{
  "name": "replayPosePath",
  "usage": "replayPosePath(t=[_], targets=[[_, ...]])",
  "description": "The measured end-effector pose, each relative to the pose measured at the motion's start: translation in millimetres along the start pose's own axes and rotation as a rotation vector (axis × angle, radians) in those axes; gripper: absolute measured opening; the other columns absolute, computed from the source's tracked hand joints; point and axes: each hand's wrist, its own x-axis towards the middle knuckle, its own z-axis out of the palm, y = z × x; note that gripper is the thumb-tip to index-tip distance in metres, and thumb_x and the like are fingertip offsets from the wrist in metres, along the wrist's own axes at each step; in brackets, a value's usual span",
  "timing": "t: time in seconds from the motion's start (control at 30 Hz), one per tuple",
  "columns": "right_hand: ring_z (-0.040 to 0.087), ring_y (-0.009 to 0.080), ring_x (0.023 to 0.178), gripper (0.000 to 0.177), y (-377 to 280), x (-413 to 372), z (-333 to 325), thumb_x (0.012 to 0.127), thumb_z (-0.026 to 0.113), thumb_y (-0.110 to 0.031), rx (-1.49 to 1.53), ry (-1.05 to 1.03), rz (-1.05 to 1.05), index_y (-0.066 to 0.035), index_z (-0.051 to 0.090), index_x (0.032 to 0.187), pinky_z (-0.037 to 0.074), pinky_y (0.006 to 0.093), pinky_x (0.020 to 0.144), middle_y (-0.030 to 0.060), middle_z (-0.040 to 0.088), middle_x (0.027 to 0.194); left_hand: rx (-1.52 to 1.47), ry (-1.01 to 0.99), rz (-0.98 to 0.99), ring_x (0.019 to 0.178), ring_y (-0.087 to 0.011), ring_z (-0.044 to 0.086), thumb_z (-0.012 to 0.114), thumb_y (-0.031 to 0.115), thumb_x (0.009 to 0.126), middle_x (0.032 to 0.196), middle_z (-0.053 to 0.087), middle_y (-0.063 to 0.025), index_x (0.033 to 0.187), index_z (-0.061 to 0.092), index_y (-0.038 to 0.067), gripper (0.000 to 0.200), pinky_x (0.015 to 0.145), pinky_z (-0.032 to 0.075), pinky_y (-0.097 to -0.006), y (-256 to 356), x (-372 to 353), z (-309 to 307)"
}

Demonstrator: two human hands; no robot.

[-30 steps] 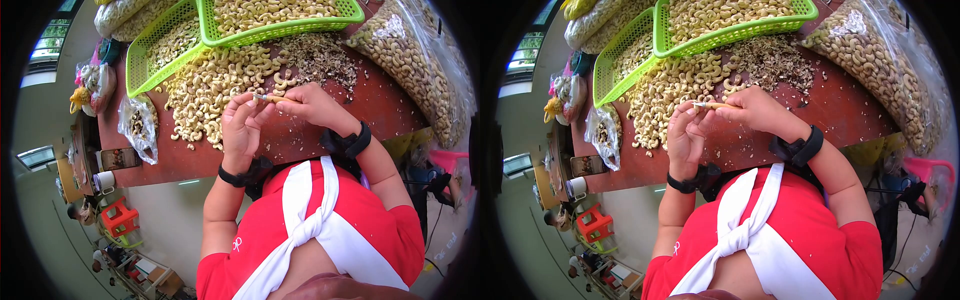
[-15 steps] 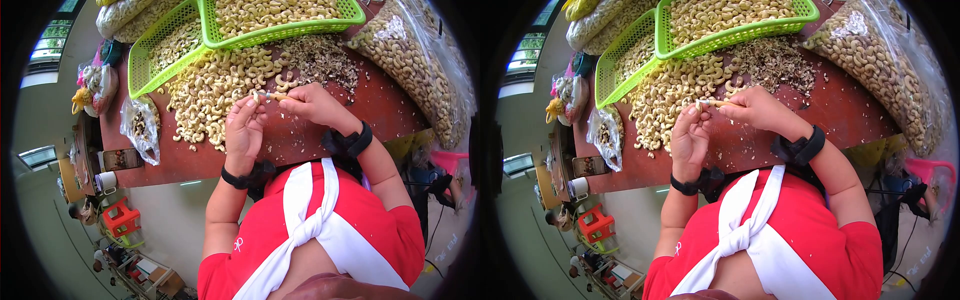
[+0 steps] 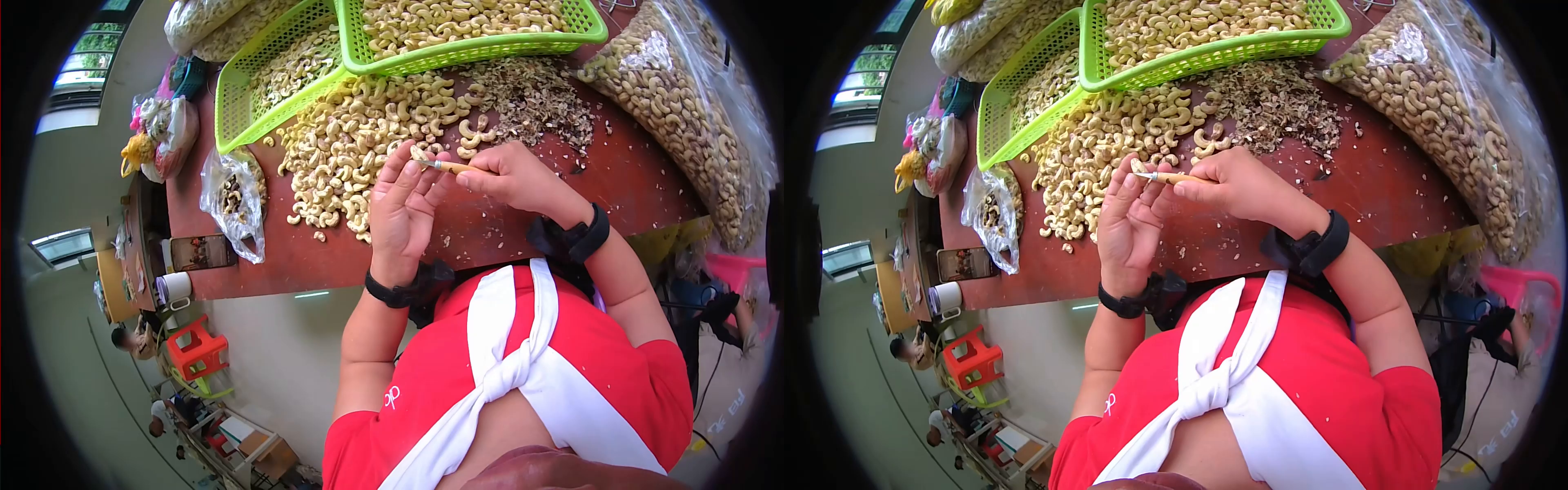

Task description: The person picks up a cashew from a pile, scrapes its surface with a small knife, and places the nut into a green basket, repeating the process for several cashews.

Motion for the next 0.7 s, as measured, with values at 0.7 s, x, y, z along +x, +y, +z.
replayPosePath(t=[0.7], targets=[[0.040,0.0065,0.050,0.031,-3.2,3.8,3.4,0.078,0.058,-0.029,-0.012,-0.031,-0.008,0.002,0.060,0.077,0.033,0.0252,0.044,0.0017,0.046,0.053,-0.029,0.058,0.116,0.095,-0.0257,0.056,0.056,0.003,0.080,0.098,0.057,-0.0108,0.098,0.048,0.006,0.020,0.077,0.051,-0.0366,-5.4,-1.5,-3.5]])
